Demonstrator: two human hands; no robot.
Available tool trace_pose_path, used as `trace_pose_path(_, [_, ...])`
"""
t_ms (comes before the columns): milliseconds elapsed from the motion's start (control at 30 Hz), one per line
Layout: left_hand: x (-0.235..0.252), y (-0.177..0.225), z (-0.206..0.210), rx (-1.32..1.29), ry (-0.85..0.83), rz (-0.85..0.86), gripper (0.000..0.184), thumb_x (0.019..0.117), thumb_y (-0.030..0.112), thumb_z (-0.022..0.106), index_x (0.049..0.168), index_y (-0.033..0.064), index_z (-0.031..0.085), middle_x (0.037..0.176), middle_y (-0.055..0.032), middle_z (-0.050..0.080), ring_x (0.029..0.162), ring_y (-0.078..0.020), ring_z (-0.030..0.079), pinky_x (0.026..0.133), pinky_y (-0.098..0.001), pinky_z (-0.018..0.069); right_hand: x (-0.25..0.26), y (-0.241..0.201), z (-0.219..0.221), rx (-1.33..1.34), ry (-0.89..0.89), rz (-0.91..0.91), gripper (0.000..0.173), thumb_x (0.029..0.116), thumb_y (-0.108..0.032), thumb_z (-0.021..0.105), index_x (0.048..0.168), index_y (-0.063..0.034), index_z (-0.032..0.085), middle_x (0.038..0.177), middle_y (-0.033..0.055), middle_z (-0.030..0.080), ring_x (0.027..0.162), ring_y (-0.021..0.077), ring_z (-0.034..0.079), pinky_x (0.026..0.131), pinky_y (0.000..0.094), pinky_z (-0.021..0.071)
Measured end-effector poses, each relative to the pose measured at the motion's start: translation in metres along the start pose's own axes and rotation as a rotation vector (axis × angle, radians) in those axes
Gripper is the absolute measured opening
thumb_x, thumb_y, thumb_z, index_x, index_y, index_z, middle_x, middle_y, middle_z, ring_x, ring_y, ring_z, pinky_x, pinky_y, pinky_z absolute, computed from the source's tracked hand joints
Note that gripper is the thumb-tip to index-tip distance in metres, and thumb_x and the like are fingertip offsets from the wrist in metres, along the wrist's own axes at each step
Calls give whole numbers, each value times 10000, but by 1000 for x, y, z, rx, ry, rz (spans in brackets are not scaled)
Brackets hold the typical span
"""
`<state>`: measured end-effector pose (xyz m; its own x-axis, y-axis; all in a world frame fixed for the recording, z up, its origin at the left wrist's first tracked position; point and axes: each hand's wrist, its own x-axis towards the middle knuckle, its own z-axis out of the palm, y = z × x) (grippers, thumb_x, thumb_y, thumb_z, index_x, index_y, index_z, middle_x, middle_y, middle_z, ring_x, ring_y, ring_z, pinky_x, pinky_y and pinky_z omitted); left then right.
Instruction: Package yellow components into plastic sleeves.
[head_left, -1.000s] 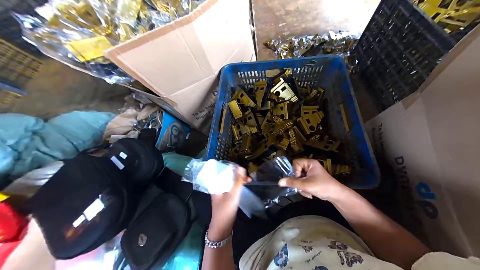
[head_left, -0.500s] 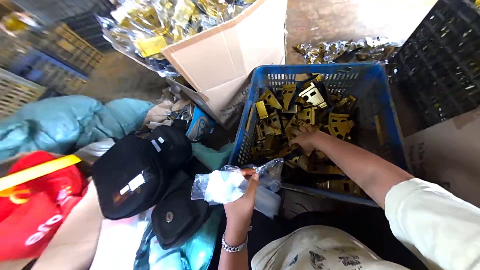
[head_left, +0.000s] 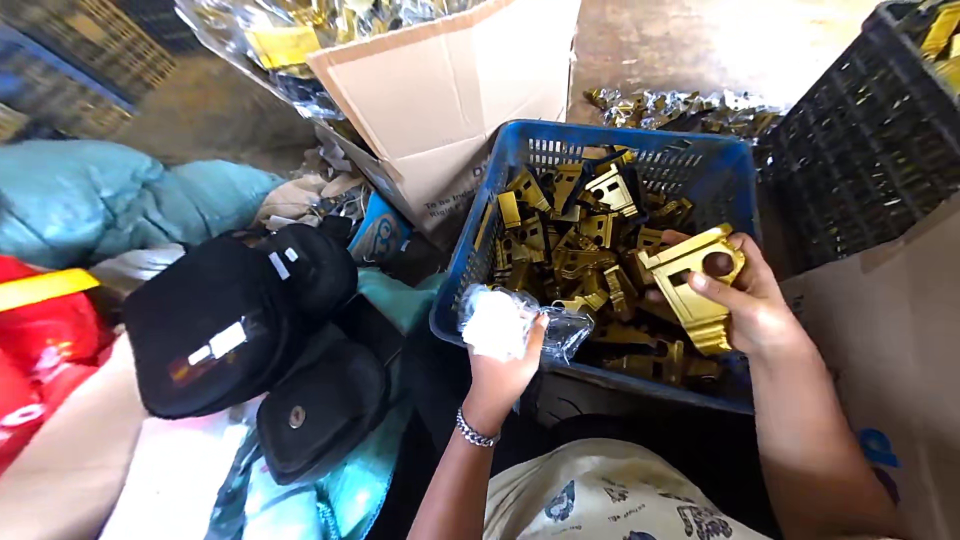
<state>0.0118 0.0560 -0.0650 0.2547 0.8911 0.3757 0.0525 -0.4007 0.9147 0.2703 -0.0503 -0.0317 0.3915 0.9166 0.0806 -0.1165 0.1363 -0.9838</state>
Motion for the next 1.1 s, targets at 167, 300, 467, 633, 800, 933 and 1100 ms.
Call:
trace_pose_path(167, [4, 36, 27, -304, -19, -260, 201, 811, -33, 758, 961, -10, 627, 857, 2, 692, 830, -44, 674, 814, -218, 580, -16, -13, 57, -10, -305, 288, 499, 916, -85, 658, 1305, -115, 346, 1039, 45, 687, 767, 174, 738, 663, 335, 654])
trace_pose_path(300, [9, 48, 24, -444, -57, -378, 137, 850, -73, 676, 896, 43, 619, 829, 4, 692, 827, -69, 676, 814, -243, 575, -18, 24, 89, -826, -196, -97, 368, 962, -137, 641, 1220, 115, 572, 1150, 252, 673, 930, 340, 720, 811, 487, 601])
trace_pose_path(467, [-11, 33, 21, -27, -251, -53, 291, 827, 59, 754, 1026, -130, 656, 944, -88, 728, 923, -33, 688, 890, -216, 565, -2, 23, 94, -794, -335, 91, 648, 914, -112, 666, 1426, 124, 347, 1300, 287, 594, 1142, 360, 653, 981, 490, 523])
trace_pose_path(633, [7, 28, 24, -104, -46, -90, 363, 837, 41, 754, 1115, -133, 599, 1009, -51, 699, 969, -11, 660, 908, -201, 555, 2, 8, 80, -146, -280, 223, 790, 846, -114, 761, 1529, -8, 379, 1430, 177, 547, 1231, 170, 601, 1018, 317, 522])
trace_pose_path(800, [-15, 41, 34, -111, -364, 35, 288, 871, 116, 749, 1036, -108, 674, 951, -72, 731, 941, -11, 679, 900, -201, 554, 4, 15, 66, -487, -68, -126, 472, 828, -155, 795, 1252, 21, 688, 1247, 205, 683, 1170, 271, 639, 1030, 430, 497])
trace_pose_path(933, [-2, 39, 4, -396, -421, -198, 298, 941, 17, 561, 1226, -73, 562, 984, -10, 732, 824, -98, 721, 786, -312, 629, 25, -39, 24, -803, -424, 131, 286, 884, -109, 774, 1131, 28, 729, 1146, 223, 695, 1078, 329, 660, 977, 500, 511])
trace_pose_path(1100, [6, 42, -32, -168, -166, -321, 137, 926, -25, 603, 1053, -26, 654, 839, 6, 769, 774, -90, 751, 776, -272, 638, 57, -59, -30, -980, 455, -134, 290, 962, -34, 667, 1221, 94, 647, 1176, 334, 644, 1045, 446, 666, 935, 576, 533])
